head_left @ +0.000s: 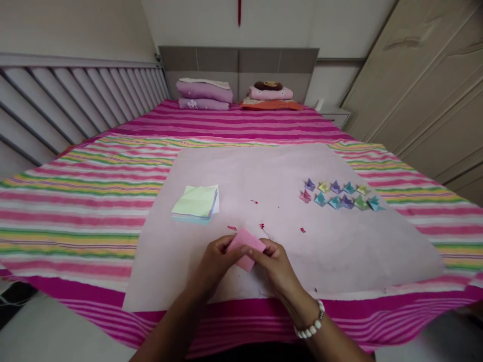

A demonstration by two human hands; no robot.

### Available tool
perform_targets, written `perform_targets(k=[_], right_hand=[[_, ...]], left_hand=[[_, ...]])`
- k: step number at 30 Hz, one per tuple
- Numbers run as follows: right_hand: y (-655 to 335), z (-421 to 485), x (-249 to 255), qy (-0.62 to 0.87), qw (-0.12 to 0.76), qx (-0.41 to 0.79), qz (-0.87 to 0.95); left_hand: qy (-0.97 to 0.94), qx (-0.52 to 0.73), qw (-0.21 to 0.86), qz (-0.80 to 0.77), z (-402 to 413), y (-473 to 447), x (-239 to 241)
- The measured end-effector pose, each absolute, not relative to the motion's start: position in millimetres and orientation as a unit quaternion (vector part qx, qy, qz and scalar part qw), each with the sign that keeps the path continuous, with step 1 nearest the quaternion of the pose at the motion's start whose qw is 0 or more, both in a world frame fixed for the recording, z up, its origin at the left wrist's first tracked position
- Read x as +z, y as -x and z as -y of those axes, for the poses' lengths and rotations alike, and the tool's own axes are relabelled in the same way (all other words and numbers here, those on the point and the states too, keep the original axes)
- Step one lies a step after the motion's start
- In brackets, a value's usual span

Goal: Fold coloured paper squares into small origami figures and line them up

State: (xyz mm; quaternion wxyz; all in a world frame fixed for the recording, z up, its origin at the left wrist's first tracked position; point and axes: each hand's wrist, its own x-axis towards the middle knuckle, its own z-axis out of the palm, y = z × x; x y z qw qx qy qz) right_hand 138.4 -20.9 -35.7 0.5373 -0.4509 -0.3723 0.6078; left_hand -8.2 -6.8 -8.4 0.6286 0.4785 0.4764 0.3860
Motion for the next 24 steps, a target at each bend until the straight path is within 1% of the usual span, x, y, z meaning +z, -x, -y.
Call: perform_targets(k=[3,8,13,17,21,24], right_hand=[[-139.9,21.0,-37.6,0.455,0.544,0.597,0.376],[-141.4,20.9,-41.0,0.453,0.540,0.599,0.381],[-146.0,18.7,-37.1,0.457,0.553,0.587,0.376],[-148.4,18.6,-33.2,0.464,0.538,0.579,0.400],[-146.6,20.2,-34.1,0.484,0.520,0.564,0.420],[-144.9,20.9,-36.7,0.492,0.510,0.559,0.431]], left_hand=[[-0.487,0.383,0.623,-0.478,8.4,10.6,-13.0],[-0.500,0.404,0.579,-0.502,6.2,14.1,-14.6],[-0.479,0.433,0.624,-0.441,4.5,15.4,-12.3],[-0.501,0.461,0.583,-0.444,5.2,17.2,-13.7],[-0.552,0.427,0.552,-0.456,6.8,19.9,-12.5],[-0.596,0.445,0.491,-0.454,7.1,22.2,-14.1]])
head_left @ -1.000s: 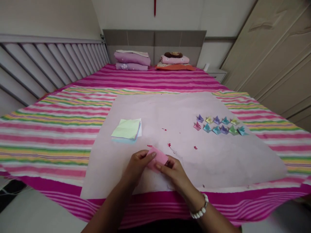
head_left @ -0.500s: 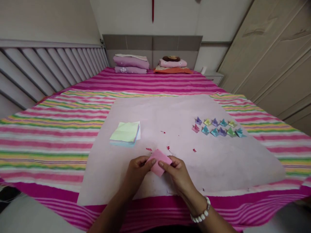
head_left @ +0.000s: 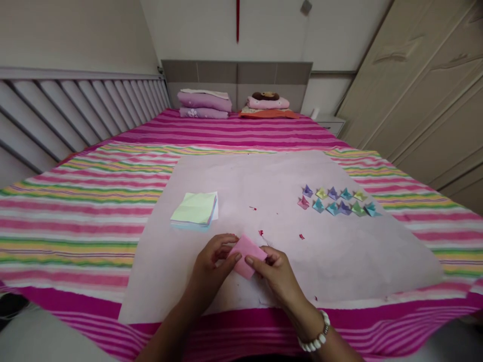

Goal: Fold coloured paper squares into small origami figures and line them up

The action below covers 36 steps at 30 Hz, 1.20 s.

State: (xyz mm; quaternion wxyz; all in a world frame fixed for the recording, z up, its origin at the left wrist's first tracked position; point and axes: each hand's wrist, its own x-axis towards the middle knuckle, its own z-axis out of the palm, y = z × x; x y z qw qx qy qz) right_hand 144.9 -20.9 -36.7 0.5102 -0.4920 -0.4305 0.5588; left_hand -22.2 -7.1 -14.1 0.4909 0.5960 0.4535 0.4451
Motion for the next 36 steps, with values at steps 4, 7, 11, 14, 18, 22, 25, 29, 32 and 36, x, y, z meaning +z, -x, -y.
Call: perform_targets(k=[4,7,11,14,18,22,25,29,32,36], right_hand=[[-144.4,21.4,-36.4,0.488,0.509,0.566,0.427],[-144.8,21.8,-34.0,0.483,0.508,0.572,0.425],[-145.5,22.4,-32.5,0.480,0.504,0.586,0.415],[-146.0,22.5,-32.8,0.480,0.502,0.587,0.416],[-146.2,22.7,-33.9,0.479,0.508,0.585,0.413],[-146.7,22.9,-35.9,0.478,0.511,0.584,0.412],[-147.8,23.3,-35.3,0.490,0.509,0.569,0.421],[-148.0,24.8,-30.8,0.488,0.514,0.564,0.424],[-146.5,26.3,-29.4,0.479,0.526,0.566,0.416],[-144.9,28.7,-31.2,0.461,0.549,0.559,0.416]], left_hand=[[-0.654,0.474,0.410,-0.424,7.2,25.2,-21.4],[-0.651,0.478,0.420,-0.415,7.0,26.6,-26.9],[-0.559,0.469,0.546,-0.412,6.7,26.0,-28.2],[-0.484,0.436,0.631,-0.422,7.5,25.2,-24.5],[-0.492,0.483,0.597,-0.410,9.0,26.2,-22.0],[-0.530,0.493,0.557,-0.407,9.6,28.4,-24.7],[-0.542,0.477,0.557,-0.410,9.8,29.1,-25.5],[-0.537,0.470,0.574,-0.402,10.0,28.3,-23.4],[-0.534,0.473,0.590,-0.379,10.2,26.6,-21.6],[-0.532,0.452,0.594,-0.401,11.2,24.3,-20.4]])
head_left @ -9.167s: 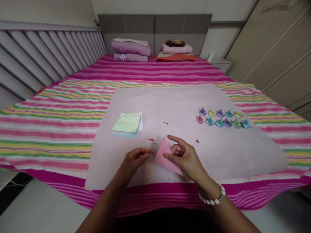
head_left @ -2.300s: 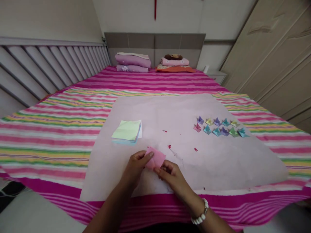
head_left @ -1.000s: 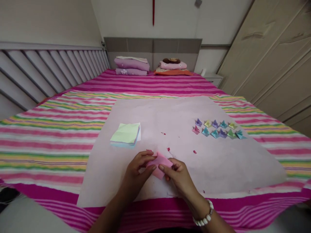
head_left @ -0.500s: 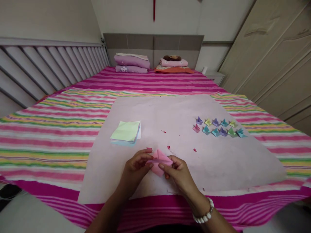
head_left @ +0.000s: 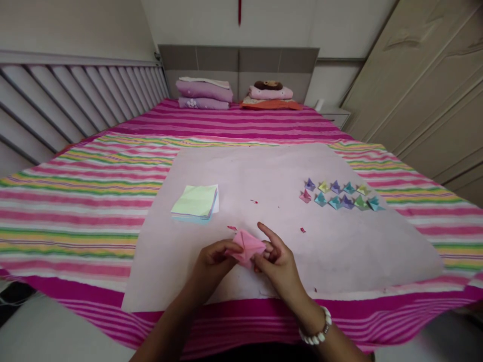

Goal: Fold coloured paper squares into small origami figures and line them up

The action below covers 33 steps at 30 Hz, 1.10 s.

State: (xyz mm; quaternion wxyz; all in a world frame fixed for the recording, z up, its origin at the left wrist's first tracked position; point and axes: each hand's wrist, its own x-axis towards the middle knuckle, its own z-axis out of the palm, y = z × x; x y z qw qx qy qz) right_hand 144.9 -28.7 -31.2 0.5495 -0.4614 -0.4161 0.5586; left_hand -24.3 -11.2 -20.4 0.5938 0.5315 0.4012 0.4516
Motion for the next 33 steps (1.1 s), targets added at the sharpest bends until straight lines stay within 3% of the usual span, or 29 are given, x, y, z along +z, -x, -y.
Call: perform_targets(k=[9,21,26,33], right_hand=[[-148.8,32.9,-29.5,0.481,0.527,0.505,0.486],[-153.0,31.6,-26.1,0.465,0.512,0.551,0.466],[-155.1,33.0,-22.8,0.438,0.500,0.562,0.493],[-149.7,28.3,-25.9,0.475,0.529,0.515,0.479]], left_hand=[[-0.495,0.427,0.594,-0.468,12.4,20.9,-12.3],[-0.606,0.405,0.559,-0.397,14.4,34.4,-11.0],[-0.591,0.402,0.534,-0.452,15.2,28.5,-9.6],[-0.585,0.416,0.520,-0.463,17.5,20.4,-12.8]])
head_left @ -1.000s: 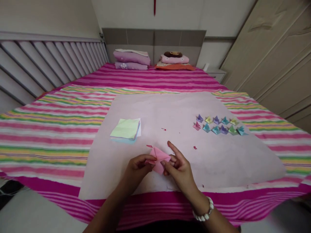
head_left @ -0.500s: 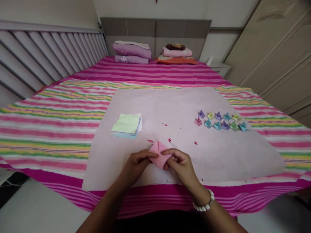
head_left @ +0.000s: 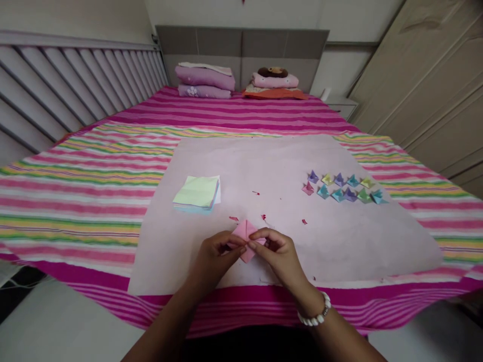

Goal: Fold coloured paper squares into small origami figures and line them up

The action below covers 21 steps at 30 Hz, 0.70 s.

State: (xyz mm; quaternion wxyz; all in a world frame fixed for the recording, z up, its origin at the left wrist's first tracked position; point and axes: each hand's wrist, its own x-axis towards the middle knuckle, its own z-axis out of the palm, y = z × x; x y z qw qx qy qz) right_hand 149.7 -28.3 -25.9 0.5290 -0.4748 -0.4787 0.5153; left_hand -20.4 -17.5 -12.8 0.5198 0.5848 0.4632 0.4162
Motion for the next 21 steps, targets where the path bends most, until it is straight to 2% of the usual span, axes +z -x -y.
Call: perform_targets(k=[9,15,21], right_hand=[[-145.8,28.0,-25.4,0.497,0.520,0.502,0.480],[-142.7,28.3,-23.5,0.491,0.535,0.508,0.464],[-139.7,29.2,-14.9,0.504,0.527,0.500,0.467]], left_hand=[[-0.547,0.437,0.518,-0.490,19.2,20.1,-16.7],[-0.496,0.436,0.578,-0.479,18.8,16.9,-14.0],[-0.506,0.428,0.575,-0.479,17.4,18.4,-12.0]])
